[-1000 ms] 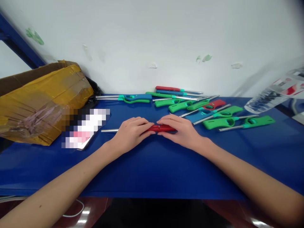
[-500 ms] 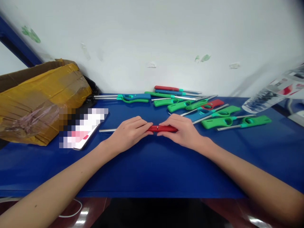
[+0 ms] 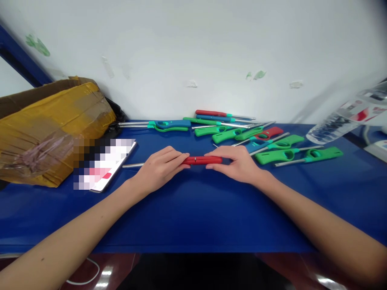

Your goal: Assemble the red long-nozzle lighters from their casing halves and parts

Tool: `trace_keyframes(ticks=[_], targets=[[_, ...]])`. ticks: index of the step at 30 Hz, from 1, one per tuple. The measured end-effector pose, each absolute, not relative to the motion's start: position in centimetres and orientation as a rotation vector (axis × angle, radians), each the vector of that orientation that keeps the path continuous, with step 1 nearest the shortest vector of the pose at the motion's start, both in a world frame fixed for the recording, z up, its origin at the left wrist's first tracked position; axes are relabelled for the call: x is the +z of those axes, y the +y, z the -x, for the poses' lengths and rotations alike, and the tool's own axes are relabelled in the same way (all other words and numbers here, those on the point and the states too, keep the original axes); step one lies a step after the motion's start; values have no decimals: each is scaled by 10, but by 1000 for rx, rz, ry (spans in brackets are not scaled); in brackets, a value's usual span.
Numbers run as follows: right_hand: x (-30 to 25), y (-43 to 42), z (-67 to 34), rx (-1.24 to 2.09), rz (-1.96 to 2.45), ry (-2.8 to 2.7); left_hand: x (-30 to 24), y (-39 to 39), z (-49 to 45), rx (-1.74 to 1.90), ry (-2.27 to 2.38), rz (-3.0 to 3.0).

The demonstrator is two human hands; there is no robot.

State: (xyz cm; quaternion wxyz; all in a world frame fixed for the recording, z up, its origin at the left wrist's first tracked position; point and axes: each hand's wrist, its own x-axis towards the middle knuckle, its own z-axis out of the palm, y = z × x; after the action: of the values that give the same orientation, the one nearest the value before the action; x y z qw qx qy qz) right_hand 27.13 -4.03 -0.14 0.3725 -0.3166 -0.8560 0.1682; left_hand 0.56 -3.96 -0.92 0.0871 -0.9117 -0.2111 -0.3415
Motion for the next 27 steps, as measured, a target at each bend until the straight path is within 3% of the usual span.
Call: trace_keyframes(ticks=[11,19,27], targets=[[-1,-42,-269,398,827,-2138,-9,-35,-2,-1022,-853,2706],[-9,-31,-277,372,873,-2121,-10,-26,18,-758,-971,2756],[-14,-33,-270,108,737,-2278,-9,-33,6,-626,-866,2720]])
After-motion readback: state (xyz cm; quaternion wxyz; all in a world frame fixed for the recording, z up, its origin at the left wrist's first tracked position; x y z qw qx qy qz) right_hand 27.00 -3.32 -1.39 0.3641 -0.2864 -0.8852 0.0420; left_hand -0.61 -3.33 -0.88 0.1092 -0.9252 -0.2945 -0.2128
